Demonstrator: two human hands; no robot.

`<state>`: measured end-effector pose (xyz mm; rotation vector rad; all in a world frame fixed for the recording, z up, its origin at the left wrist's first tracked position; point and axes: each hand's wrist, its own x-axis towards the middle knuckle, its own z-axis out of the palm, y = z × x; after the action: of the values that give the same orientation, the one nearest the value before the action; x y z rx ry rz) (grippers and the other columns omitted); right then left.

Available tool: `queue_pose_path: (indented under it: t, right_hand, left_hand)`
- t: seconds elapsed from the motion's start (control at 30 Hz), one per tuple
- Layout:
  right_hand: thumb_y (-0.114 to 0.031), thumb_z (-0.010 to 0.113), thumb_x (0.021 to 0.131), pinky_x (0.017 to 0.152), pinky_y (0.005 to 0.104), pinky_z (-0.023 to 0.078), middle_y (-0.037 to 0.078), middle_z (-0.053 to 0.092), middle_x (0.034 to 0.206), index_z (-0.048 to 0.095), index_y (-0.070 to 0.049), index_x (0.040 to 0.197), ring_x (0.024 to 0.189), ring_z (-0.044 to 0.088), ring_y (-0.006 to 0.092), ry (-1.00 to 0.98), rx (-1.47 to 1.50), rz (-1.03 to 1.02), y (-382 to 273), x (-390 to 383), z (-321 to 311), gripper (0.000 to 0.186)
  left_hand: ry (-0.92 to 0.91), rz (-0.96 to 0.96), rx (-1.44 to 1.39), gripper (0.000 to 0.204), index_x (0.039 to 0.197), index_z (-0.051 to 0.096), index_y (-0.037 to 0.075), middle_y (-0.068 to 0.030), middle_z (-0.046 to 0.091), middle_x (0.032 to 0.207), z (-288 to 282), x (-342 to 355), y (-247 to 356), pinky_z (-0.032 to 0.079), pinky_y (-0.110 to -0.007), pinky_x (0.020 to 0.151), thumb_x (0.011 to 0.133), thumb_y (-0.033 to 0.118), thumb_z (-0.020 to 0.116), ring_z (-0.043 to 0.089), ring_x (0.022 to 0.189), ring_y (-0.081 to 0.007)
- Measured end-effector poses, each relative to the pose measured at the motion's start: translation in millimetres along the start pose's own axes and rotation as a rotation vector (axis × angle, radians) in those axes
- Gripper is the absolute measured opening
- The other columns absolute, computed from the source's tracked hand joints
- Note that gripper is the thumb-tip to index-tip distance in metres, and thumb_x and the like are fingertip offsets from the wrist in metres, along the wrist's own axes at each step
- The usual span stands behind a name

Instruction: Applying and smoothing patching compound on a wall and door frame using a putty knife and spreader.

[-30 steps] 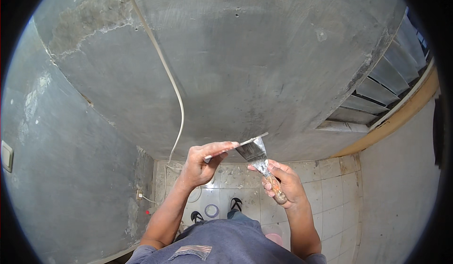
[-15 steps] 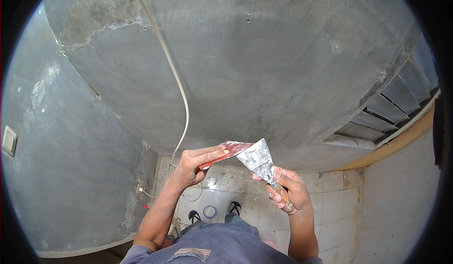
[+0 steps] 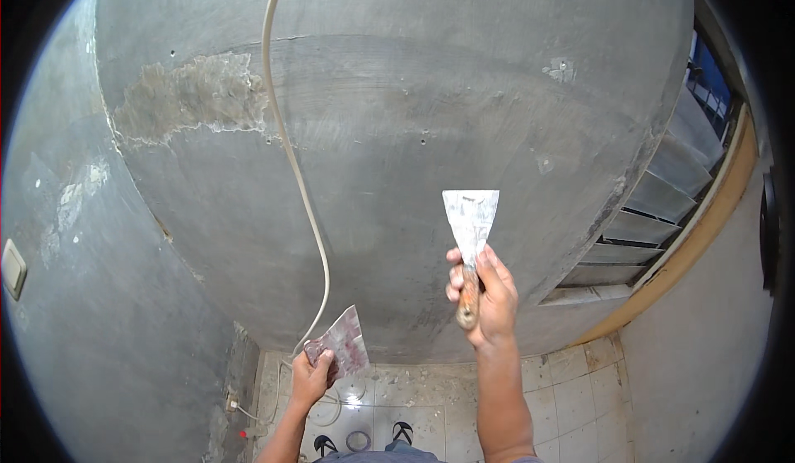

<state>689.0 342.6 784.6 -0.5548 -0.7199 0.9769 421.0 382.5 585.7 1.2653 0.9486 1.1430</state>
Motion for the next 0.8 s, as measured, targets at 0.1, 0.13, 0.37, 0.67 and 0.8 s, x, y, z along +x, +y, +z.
queue_pose_path:
  t: [0.1,0.13,0.37,0.67,0.8]
  right_hand:
    - [-0.019,0.044,0.102,0.058,0.0287,0.051,0.012,0.061,0.089,0.054,0.003,0.105,0.066,0.056,0.0139,0.08,0.034,-0.122,27,23,24,0.024]
    - [-0.019,0.045,0.101,0.059,0.029,0.051,0.011,0.059,0.088,0.054,0.003,0.105,0.067,0.055,0.0133,0.107,-0.028,-0.209,37,32,26,0.024]
    - [-0.015,0.047,0.1,0.056,0.0271,0.055,0.008,0.053,0.085,0.056,0.007,0.118,0.059,0.056,0.0116,0.436,-0.338,-0.518,97,87,78,0.03]
    - [-0.01,0.05,0.098,0.055,0.0263,0.059,0.013,0.051,0.1,0.046,0.008,0.134,0.061,0.063,0.014,0.759,-0.611,-0.629,117,114,131,0.04]
    - [-0.013,0.049,0.098,0.056,0.0281,0.058,0.012,0.051,0.101,0.046,0.007,0.135,0.06,0.064,0.0152,0.811,-0.678,-0.647,127,125,132,0.042]
  left_hand:
    - [0.01,-0.08,-0.057,0.013,0.084,0.056,0.005,0.0009,0.053,0.068,-15,-4,14,0.043,-0.025,0.045,0.091,0.015,0.06,0.05,0.052,-0.0076]
    - [0.037,-0.114,-0.048,0.013,0.084,0.056,0.004,0.0008,0.053,0.068,-21,-5,15,0.044,-0.026,0.046,0.091,0.015,0.06,0.051,0.052,-0.0081]
    - [0.053,-0.113,0.043,0.015,0.085,0.06,0.003,0.0015,0.056,0.07,-88,-10,-5,0.044,-0.025,0.053,0.09,0.017,0.062,0.052,0.058,-0.0071]
    - [0.11,-0.145,0.078,0.012,0.092,0.062,0.0,0.0003,0.059,0.077,-166,-11,-9,0.044,-0.024,0.056,0.089,0.012,0.062,0.052,0.062,-0.0072]
    - [0.14,-0.202,0.027,0.012,0.092,0.062,0.0,0.0008,0.059,0.077,-195,-8,-9,0.043,-0.025,0.056,0.089,0.012,0.062,0.051,0.061,-0.0074]
